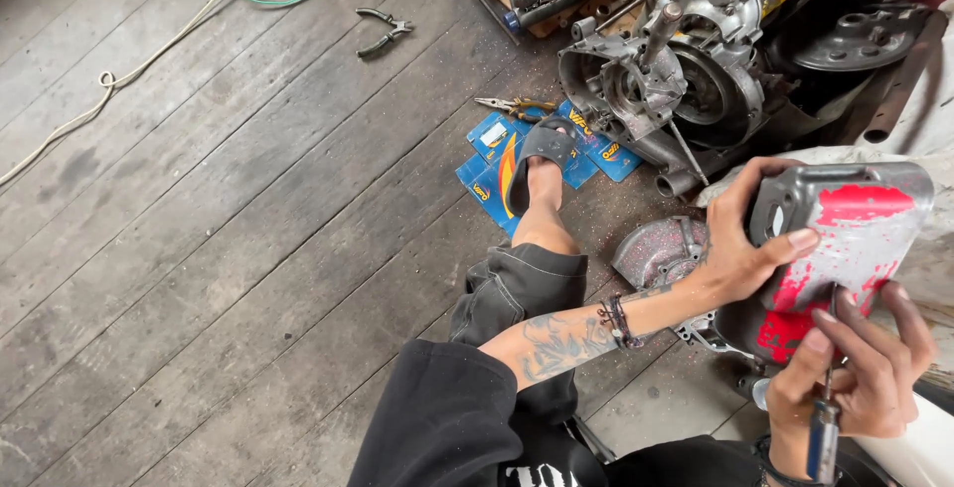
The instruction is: The person scrapes red paint off a gray metal part using a screwdriver. They hold the part with one hand and use the screwdriver tip to remove the paint layer, occasionally rotating the part to access different areas.
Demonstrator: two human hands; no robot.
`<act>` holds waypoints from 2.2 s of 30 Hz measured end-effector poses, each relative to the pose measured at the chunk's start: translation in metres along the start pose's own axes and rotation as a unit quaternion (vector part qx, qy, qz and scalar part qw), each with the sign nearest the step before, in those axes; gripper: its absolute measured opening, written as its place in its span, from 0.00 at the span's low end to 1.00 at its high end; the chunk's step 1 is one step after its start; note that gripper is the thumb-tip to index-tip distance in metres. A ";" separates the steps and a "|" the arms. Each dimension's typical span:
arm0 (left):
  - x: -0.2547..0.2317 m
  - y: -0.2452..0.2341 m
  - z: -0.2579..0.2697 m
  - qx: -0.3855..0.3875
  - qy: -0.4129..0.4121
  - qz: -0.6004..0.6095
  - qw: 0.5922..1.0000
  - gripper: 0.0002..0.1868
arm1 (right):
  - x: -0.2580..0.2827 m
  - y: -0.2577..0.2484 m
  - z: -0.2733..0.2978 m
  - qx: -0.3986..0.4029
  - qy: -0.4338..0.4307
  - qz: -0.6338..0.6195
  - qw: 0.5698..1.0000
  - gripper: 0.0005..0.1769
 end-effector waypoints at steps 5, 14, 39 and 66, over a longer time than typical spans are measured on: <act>-0.007 -0.002 0.001 0.022 0.015 0.020 0.999 0.39 | 0.003 -0.005 -0.003 -0.006 -0.005 -0.003 1.000 0.12; -0.032 0.000 -0.003 0.043 0.081 0.068 0.994 0.38 | 0.023 -0.009 -0.035 -0.018 0.032 0.007 0.999 0.13; 0.015 -0.006 -0.014 0.077 -0.020 0.133 0.988 0.37 | -0.073 -0.017 -0.036 0.007 0.160 -0.215 0.963 0.24; 0.019 -0.010 -0.010 0.044 -0.120 0.299 0.946 0.28 | 0.010 0.022 -0.046 0.079 0.084 -0.074 0.991 0.25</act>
Point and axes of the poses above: each hand's wrist, its own z-axis away from the middle knuckle, its own y-axis out of the palm, x = y × z, the point moved 6 cm from there along -z, towards the middle knuckle, and after that the axes turned 13 degrees about y, right-handed, at the moved point
